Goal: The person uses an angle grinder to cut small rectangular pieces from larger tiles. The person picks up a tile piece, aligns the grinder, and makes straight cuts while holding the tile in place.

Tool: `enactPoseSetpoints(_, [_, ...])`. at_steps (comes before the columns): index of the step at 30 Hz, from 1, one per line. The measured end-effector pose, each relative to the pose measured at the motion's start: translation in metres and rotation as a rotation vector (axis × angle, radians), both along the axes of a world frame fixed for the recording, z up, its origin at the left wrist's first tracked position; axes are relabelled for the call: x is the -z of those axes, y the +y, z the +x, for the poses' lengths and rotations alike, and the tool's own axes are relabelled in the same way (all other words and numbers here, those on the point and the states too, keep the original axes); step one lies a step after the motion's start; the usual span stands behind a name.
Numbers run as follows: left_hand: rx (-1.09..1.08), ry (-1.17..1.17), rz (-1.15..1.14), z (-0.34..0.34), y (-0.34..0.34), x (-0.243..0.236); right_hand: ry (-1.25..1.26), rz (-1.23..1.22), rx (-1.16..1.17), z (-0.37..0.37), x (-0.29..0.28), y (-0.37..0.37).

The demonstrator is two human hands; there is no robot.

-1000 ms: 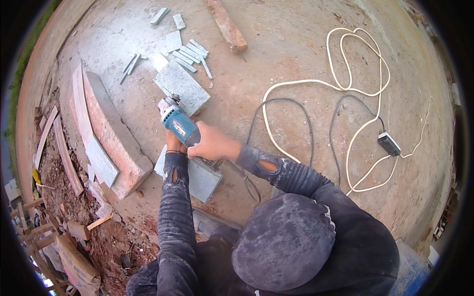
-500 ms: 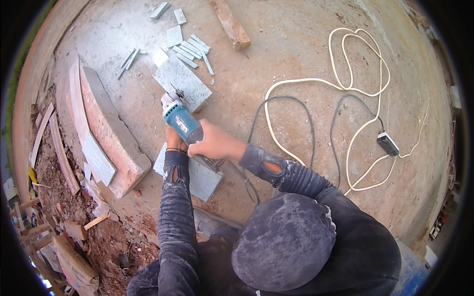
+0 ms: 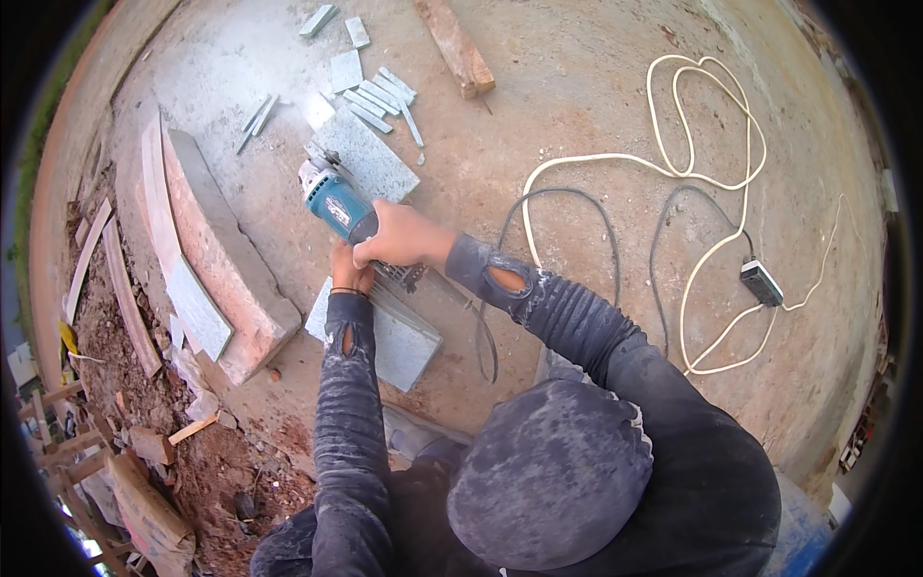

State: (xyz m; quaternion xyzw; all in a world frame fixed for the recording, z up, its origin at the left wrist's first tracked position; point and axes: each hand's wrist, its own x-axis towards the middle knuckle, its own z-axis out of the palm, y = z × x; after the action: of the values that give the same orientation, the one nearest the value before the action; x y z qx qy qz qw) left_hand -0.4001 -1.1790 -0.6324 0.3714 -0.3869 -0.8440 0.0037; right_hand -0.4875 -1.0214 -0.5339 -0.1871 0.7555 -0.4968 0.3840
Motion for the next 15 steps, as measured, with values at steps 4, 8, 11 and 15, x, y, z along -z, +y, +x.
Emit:
enactPoseSetpoints(4, [0.052, -0.042, -0.129, -0.005, 0.009, -0.011, 0.008, 0.032, -0.06, -0.007, 0.001, 0.014])
enactPoseSetpoints(8, [0.064, -0.044, -0.112, -0.004, 0.002, -0.003, 0.008, 0.019, -0.091, -0.003, 0.001, 0.031])
enactPoseSetpoints(11, [0.045, -0.053, -0.096, -0.001, -0.004, 0.0, -0.009, 0.038, -0.101, 0.007, -0.006, 0.044])
enactPoseSetpoints(15, [0.041, -0.074, -0.111, -0.005, 0.008, -0.009, -0.086, 0.068, -0.074, 0.019, -0.015, 0.065])
